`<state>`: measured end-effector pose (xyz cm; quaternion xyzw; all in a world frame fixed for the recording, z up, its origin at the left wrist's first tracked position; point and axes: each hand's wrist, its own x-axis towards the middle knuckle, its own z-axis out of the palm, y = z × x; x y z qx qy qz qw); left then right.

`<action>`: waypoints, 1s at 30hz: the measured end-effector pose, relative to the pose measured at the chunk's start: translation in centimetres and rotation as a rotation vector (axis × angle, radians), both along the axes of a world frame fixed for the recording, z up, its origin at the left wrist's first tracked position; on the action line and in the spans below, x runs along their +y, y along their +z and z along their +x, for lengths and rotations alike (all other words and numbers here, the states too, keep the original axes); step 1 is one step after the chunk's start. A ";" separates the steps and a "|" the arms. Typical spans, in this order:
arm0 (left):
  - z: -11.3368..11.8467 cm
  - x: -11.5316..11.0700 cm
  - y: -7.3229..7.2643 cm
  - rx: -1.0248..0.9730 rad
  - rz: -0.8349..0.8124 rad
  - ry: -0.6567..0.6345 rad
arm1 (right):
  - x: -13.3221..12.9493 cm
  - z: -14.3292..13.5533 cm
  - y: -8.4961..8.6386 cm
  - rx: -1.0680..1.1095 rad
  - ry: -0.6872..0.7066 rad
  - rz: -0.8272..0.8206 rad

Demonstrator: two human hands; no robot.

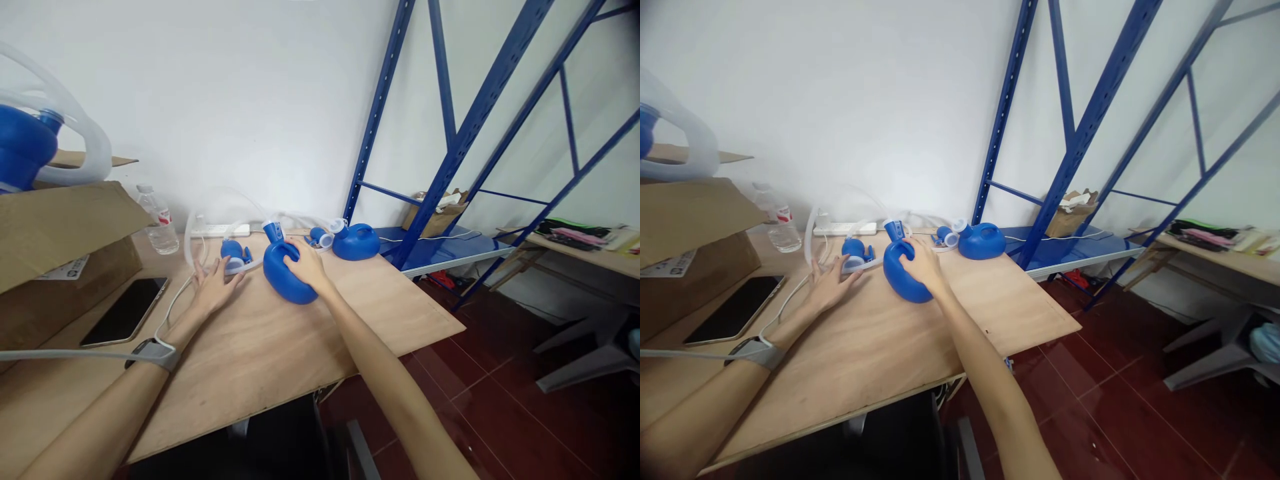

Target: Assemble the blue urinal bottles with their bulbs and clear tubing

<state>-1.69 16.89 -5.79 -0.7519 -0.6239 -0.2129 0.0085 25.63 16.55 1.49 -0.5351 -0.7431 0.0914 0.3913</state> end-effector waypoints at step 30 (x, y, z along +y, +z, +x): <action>0.2 -0.1 -0.6 0.121 -0.058 -0.158 | 12.4 10.3 4.8 -0.546 -0.448 -0.193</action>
